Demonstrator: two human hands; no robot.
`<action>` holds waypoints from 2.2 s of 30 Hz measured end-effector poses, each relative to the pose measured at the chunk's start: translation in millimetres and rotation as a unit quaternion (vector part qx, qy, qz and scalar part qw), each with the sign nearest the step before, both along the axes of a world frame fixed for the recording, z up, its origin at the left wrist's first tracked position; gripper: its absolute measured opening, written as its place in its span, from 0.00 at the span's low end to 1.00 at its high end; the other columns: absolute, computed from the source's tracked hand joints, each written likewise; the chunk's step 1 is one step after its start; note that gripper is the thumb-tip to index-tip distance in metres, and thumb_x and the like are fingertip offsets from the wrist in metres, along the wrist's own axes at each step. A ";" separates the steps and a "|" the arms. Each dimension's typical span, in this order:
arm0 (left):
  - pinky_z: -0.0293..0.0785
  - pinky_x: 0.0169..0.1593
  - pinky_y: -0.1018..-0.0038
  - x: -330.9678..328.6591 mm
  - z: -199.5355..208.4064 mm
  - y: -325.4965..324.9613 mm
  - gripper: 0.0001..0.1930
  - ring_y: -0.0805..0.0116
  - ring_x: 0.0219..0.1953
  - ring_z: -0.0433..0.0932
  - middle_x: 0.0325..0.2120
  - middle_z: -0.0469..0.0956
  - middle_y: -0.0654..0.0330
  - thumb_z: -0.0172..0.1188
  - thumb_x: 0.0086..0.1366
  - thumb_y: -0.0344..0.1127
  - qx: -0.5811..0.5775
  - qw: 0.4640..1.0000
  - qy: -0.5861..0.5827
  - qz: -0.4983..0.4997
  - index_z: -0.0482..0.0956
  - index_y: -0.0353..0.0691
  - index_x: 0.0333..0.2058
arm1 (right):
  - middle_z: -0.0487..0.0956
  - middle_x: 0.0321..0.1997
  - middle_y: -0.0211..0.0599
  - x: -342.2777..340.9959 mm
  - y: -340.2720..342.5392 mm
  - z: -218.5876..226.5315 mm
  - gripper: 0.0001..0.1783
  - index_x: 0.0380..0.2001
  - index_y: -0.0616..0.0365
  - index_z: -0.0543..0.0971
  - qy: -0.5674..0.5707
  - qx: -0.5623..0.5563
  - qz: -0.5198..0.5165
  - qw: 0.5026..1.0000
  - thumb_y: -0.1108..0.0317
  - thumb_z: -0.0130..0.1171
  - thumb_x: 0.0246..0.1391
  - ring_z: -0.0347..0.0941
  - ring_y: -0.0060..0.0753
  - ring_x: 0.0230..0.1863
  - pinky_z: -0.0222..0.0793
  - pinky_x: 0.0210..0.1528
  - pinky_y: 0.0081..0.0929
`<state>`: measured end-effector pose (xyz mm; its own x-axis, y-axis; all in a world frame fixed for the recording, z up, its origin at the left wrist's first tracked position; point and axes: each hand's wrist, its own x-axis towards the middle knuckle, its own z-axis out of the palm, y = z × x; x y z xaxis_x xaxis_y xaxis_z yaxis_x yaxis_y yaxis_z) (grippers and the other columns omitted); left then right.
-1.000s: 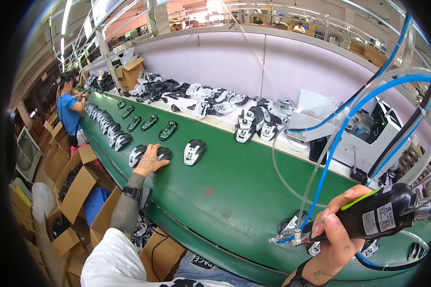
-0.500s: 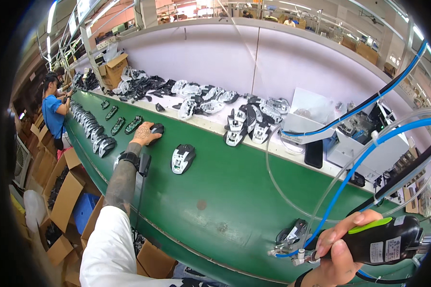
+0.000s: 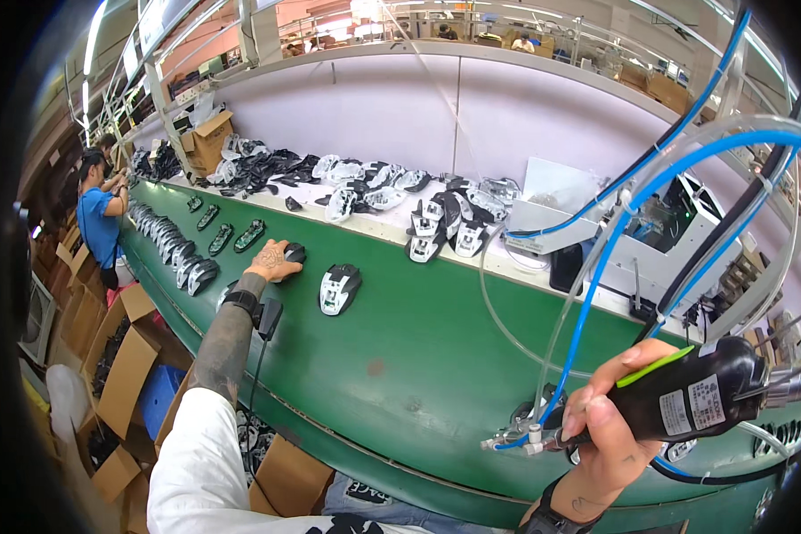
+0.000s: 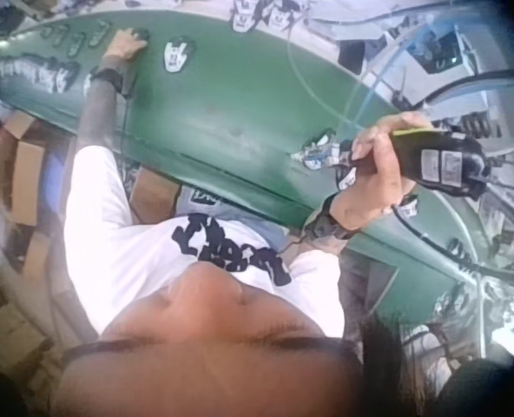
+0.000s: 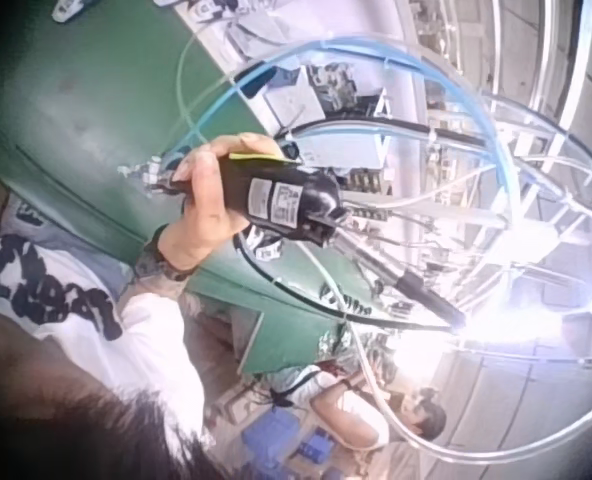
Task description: Assembling the bottom and internal components of computer mice using a pneumatic screwdriver on an assembly line.
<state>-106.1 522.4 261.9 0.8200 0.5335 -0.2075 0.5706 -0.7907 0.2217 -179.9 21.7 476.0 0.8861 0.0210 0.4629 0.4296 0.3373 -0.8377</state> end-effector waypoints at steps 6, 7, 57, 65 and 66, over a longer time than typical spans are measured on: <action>0.64 0.56 0.61 13.0 0.4 -2.1 0.41 0.49 0.55 0.65 0.53 0.62 0.44 0.60 0.45 0.54 0.037 0.995 0.084 -0.027 0.64 0.32 0.53 | 0.69 0.21 0.40 -3.0 2.5 0.3 0.24 0.42 0.63 0.61 0.005 -0.005 0.014 1.000 0.76 0.58 0.41 0.63 0.23 0.13 0.64 0.15 0.18; 0.63 0.56 0.61 15.2 0.1 -3.6 0.41 0.49 0.56 0.64 0.54 0.62 0.43 0.58 0.46 0.55 0.040 0.993 0.103 -0.029 0.63 0.30 0.53 | 0.69 0.21 0.40 -1.8 3.3 -0.3 0.24 0.42 0.62 0.61 0.008 -0.010 0.016 1.000 0.76 0.57 0.41 0.64 0.23 0.13 0.64 0.15 0.18; 0.74 0.45 0.57 -81.7 27.6 -354.0 0.25 0.59 0.41 0.74 0.45 0.69 0.54 0.45 0.63 0.42 -0.946 0.321 -0.032 0.016 0.57 0.46 0.58 | 0.69 0.31 0.39 15.0 2.3 -16.2 0.23 0.50 0.62 0.58 -0.153 0.093 -0.089 0.980 0.76 0.50 0.50 0.65 0.23 0.16 0.64 0.19 0.23; 0.76 0.42 0.61 -81.3 27.9 -354.3 0.26 0.61 0.40 0.74 0.44 0.69 0.54 0.47 0.62 0.41 -0.923 0.378 -0.063 -0.026 0.57 0.45 0.59 | 0.70 0.40 0.44 9.2 6.8 -12.1 0.26 0.52 0.62 0.57 -0.153 0.080 -0.121 0.977 0.74 0.50 0.49 0.65 0.24 0.16 0.64 0.19 0.22; 0.76 0.41 0.61 -80.3 27.9 -355.3 0.26 0.62 0.39 0.74 0.43 0.69 0.55 0.48 0.62 0.41 -0.904 0.416 -0.096 0.017 0.57 0.45 0.58 | 0.70 0.40 0.44 10.1 4.8 -11.5 0.26 0.52 0.62 0.57 -0.154 0.080 -0.120 0.977 0.74 0.50 0.49 0.65 0.24 0.16 0.64 0.19 0.22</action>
<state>-186.4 167.1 289.8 0.9120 -0.3412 -0.2277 0.4100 0.7752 0.4806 -169.7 26.5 464.6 0.6746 -0.2646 0.6892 0.7361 0.3119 -0.6007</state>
